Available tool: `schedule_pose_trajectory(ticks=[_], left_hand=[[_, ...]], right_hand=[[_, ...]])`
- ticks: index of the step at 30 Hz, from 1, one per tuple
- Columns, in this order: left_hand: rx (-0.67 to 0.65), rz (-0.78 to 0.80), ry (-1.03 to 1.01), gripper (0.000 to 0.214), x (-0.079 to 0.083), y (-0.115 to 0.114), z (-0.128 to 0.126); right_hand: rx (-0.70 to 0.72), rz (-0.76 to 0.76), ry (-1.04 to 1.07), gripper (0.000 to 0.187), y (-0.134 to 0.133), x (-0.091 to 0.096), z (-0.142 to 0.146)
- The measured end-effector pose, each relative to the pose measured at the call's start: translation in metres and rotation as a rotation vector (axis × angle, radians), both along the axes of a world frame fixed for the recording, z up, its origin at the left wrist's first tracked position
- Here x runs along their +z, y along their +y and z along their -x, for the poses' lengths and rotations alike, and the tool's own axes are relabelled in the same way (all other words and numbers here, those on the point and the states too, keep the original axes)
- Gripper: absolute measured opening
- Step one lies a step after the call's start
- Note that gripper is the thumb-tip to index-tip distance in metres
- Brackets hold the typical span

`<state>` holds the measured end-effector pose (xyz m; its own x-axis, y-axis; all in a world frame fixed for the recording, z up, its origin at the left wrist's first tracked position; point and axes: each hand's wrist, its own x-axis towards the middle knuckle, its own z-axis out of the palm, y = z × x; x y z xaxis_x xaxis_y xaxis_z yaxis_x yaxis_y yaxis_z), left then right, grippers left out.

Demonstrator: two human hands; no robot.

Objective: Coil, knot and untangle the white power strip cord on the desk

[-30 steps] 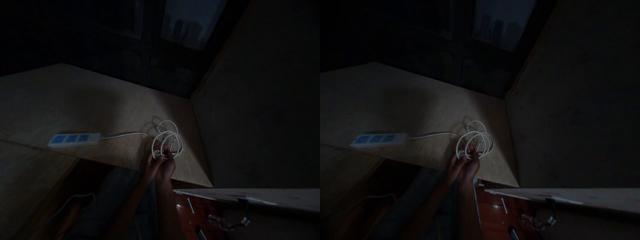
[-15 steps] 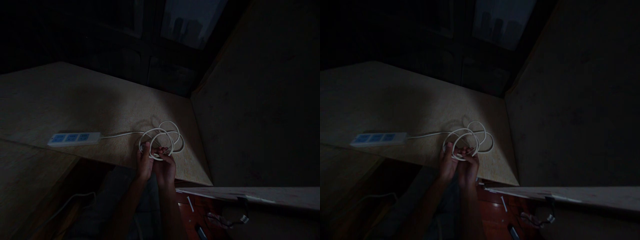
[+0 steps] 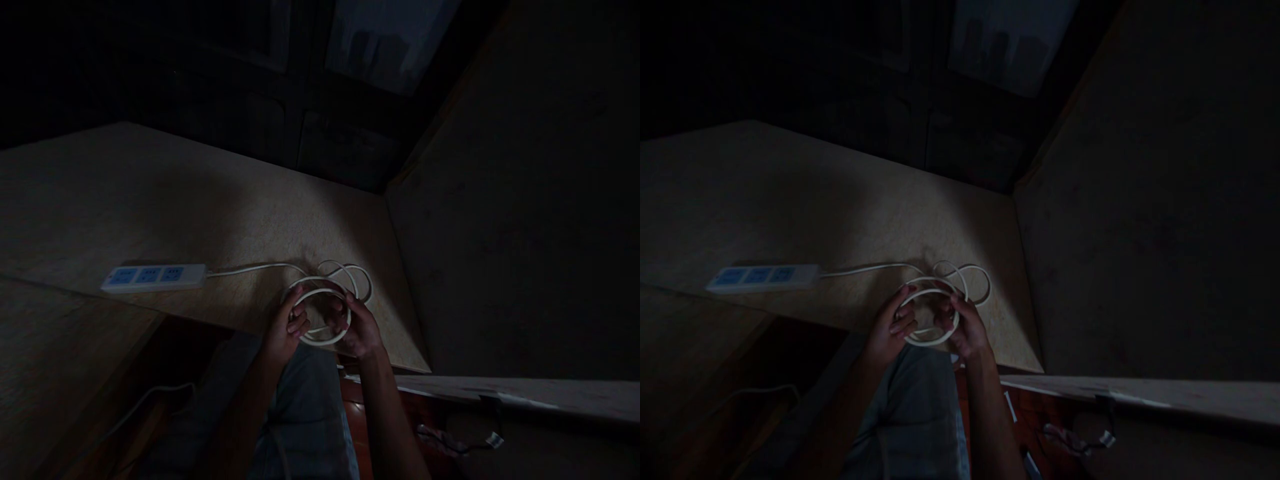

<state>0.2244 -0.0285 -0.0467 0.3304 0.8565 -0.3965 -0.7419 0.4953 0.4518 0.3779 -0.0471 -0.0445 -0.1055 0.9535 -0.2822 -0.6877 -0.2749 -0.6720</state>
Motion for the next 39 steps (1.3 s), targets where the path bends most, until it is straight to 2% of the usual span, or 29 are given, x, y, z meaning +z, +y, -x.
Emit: schedule_pose_trajectory(ticks=[3, 7, 9, 11, 13, 16, 20, 24, 25, 28, 31, 35, 39], left_hand=[[-0.168, -0.003, 0.052, 0.023, -0.004, 0.001, 0.009], [-0.423, -0.086, 0.137, 0.025, -0.009, -0.001, 0.024], [-0.536, -0.141, 0.164, 0.028, -0.012, -0.003, 0.029], [-0.581, -0.168, 0.153, 0.028, -0.015, -0.005, 0.031], [-0.536, -0.161, 0.100, 0.028, -0.018, -0.007, 0.028], [-0.340, -0.077, -0.019, 0.028, -0.017, -0.007, 0.021], [-0.058, 0.098, -0.144, 0.020, -0.012, -0.005, 0.012], [0.094, 0.109, -0.276, 0.007, -0.012, -0.007, 0.007], [0.104, 0.093, -0.313, 0.006, -0.014, -0.009, 0.006], [0.121, 0.031, -0.380, 0.022, -0.018, -0.013, 0.004], [0.099, -0.010, -0.351, 0.030, -0.020, -0.015, 0.003], [-0.005, -0.048, -0.296, 0.012, -0.022, -0.011, 0.004], [-0.176, -0.048, -0.182, 0.029, -0.025, -0.003, 0.010]], right_hand=[[0.149, -0.040, -0.075, 0.036, 0.000, 0.003, -0.010], [0.345, -0.037, -0.250, 0.033, -0.004, 0.004, -0.026], [0.386, -0.014, -0.327, 0.034, -0.007, 0.002, -0.032], [0.385, 0.008, -0.364, 0.034, -0.010, 0.000, -0.036], [0.352, 0.020, -0.368, 0.033, -0.012, -0.003, -0.036], [0.304, 0.021, -0.320, 0.030, -0.015, -0.006, -0.033], [0.277, 0.002, -0.302, 0.047, -0.018, -0.012, -0.024], [0.198, -0.008, -0.316, 0.050, -0.017, -0.018, -0.016], [0.179, 0.007, -0.303, 0.049, -0.016, -0.019, -0.014], [0.101, 0.059, -0.201, 0.047, -0.015, -0.020, -0.009], [0.038, 0.087, -0.063, 0.041, -0.014, -0.022, -0.008], [0.030, 0.102, 0.035, 0.033, -0.016, -0.032, -0.012], [0.112, 0.112, 0.049, 0.029, -0.020, -0.043, -0.022]])
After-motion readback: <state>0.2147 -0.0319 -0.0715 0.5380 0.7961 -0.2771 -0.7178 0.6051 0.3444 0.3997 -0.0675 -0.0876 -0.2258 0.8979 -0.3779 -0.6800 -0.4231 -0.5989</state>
